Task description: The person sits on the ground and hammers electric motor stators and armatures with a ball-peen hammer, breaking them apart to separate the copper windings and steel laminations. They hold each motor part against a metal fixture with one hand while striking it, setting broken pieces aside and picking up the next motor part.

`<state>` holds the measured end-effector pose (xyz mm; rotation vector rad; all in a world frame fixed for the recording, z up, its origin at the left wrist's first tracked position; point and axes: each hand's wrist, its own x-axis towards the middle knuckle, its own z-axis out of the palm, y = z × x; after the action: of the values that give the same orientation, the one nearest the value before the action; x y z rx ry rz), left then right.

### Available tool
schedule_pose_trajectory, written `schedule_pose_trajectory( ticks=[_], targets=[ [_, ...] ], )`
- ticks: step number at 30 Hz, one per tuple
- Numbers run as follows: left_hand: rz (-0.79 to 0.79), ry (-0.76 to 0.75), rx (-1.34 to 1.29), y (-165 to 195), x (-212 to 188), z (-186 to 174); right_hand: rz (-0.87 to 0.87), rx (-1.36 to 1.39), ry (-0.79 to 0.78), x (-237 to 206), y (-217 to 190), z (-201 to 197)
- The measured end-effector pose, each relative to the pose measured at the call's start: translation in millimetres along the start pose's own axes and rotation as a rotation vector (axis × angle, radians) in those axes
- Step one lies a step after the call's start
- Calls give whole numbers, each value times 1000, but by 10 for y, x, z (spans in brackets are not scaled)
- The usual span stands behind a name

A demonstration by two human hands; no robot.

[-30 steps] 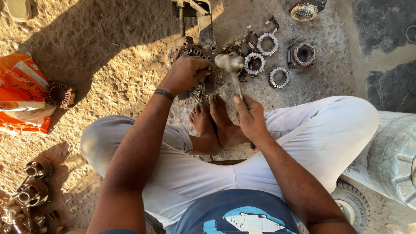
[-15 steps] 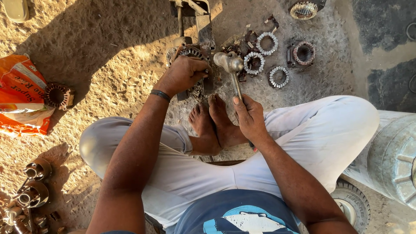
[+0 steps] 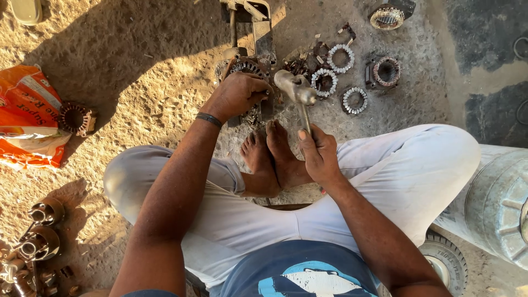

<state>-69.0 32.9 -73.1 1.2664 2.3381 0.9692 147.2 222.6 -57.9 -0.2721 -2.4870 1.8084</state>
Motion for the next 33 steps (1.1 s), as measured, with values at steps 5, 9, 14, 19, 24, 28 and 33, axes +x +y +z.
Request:
schedule_pose_trajectory(
  ticks=[5,9,14,19,24,28,33],
  targets=[
    [-117,-44,50,71,-2,-4,257,35,-67,61,68,37],
    [-67,116,-264,107,-7,-87,146,254,47,62,54,-27],
    [-169,147,-335,127,28,-164,188,380,75,90,-12,-91],
    [-133,80,-109,102,36,-96,207,341,46,107,-34,-32],
    [8,87,-104,-1,27,-8,76,253,16,70,-69,-17],
    [-31,80,-107,-44,12,26,-3,128,-9,44,-129,-1],
    [-86,80,-29,-1,26,24,176,19,-63,72,-149,48]
  ],
)
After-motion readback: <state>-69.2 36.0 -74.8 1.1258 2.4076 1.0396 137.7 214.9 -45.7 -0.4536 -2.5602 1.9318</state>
